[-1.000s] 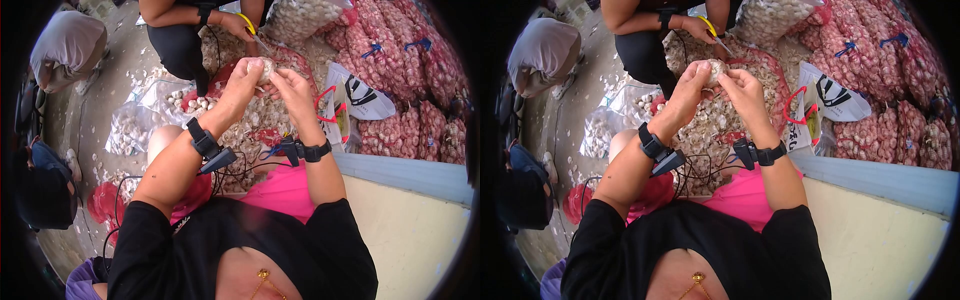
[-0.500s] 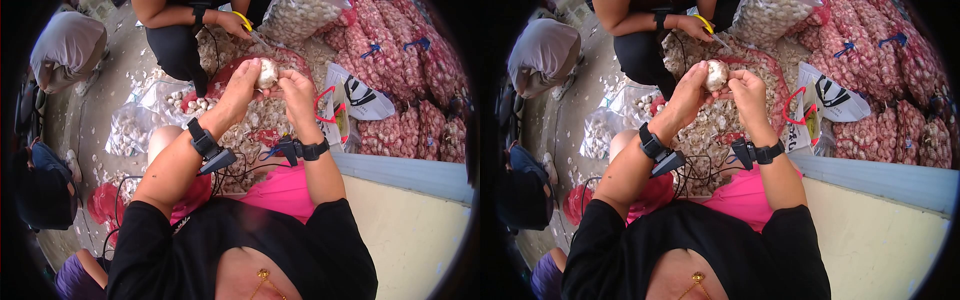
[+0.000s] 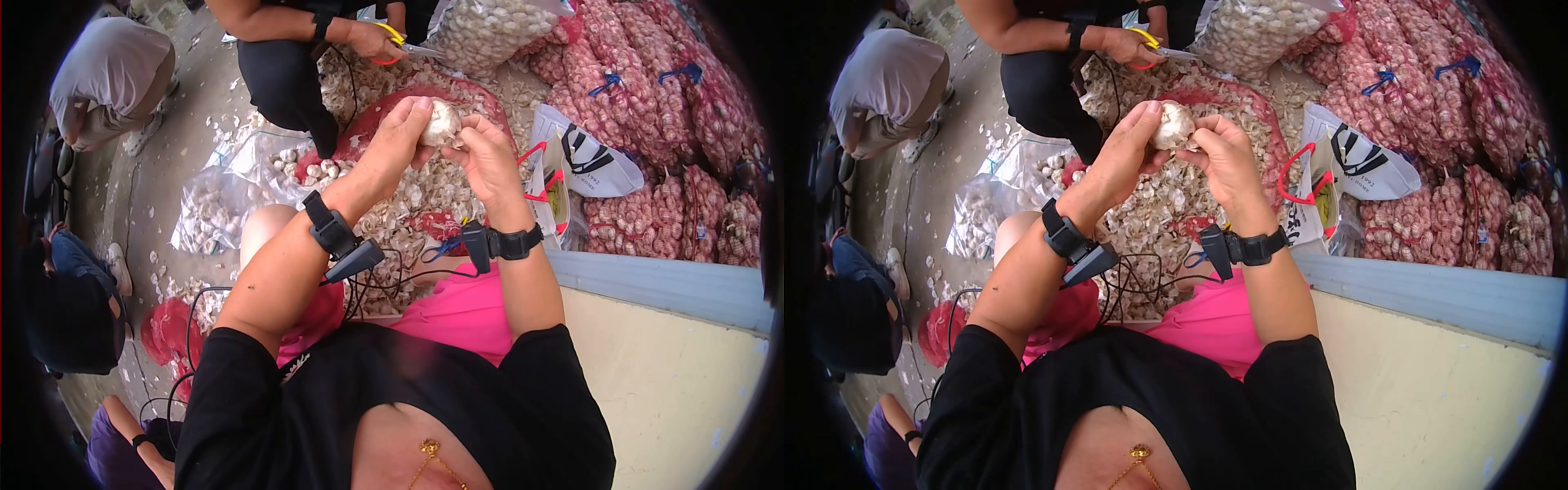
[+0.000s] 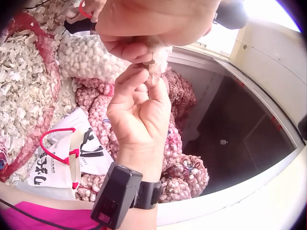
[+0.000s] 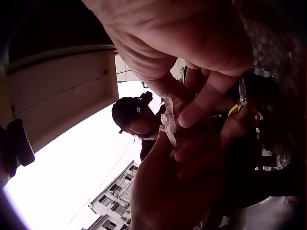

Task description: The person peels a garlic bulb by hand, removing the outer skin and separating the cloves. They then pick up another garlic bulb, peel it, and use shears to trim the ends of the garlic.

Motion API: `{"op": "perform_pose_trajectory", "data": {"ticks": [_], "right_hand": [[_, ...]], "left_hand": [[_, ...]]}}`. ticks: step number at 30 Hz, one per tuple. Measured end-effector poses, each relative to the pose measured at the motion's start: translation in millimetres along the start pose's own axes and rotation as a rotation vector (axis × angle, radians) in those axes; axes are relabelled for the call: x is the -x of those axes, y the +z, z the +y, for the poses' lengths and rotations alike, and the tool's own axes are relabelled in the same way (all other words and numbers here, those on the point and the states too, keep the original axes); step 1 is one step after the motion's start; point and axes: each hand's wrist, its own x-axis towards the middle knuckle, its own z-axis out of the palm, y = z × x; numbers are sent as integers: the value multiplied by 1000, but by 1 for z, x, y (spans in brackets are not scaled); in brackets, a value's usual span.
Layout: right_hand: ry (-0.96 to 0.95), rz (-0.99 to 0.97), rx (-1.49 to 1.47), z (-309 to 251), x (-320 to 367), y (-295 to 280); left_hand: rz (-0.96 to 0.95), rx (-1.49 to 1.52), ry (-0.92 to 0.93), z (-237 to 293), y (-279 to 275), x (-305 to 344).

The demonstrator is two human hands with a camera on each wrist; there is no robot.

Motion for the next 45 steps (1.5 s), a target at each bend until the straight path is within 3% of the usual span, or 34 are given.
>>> {"op": "perform_pose_trajectory", "data": {"ticks": [7, 9, 12, 15, 18, 22, 24, 28, 34, 36, 39, 45], "right_hand": [[41, 12, -93, -16, 7, 17], [-105, 84, 145, -10, 7, 19], [-135, 111, 181, -8, 5, 14], [-129, 124, 223, -8, 5, 15], [-41, 67, 312, -1, 1, 7], [-21, 97, 332, 2, 3, 13], [-163, 143, 106, -5, 5, 21], [-184, 112, 24, -12, 6, 28], [-230, 95, 301, 0, 0, 11], [-133, 92, 440, 2, 0, 11], [-139, 101, 209, -5, 7, 20], [-88, 16, 90, -12, 9, 19]], "left_hand": [[14, -15, 15, 4, 2, -2], [30, -43, 15, 4, 2, -1], [57, -54, -8, 6, 2, 0], [59, -20, -52, 8, 0, 0], [-104, 174, -72, 7, -3, -1], [-90, 188, 28, 17, -2, -1], [-24, 165, 34, 16, -5, -3], [-47, 124, -26, 11, -5, -2], [-106, 233, -38, 11, -6, -2], [-158, 283, -16, 14, -7, -2], [-110, 286, -7, 17, -7, -2], [-55, 249, -63, 14, -4, 0]]}}
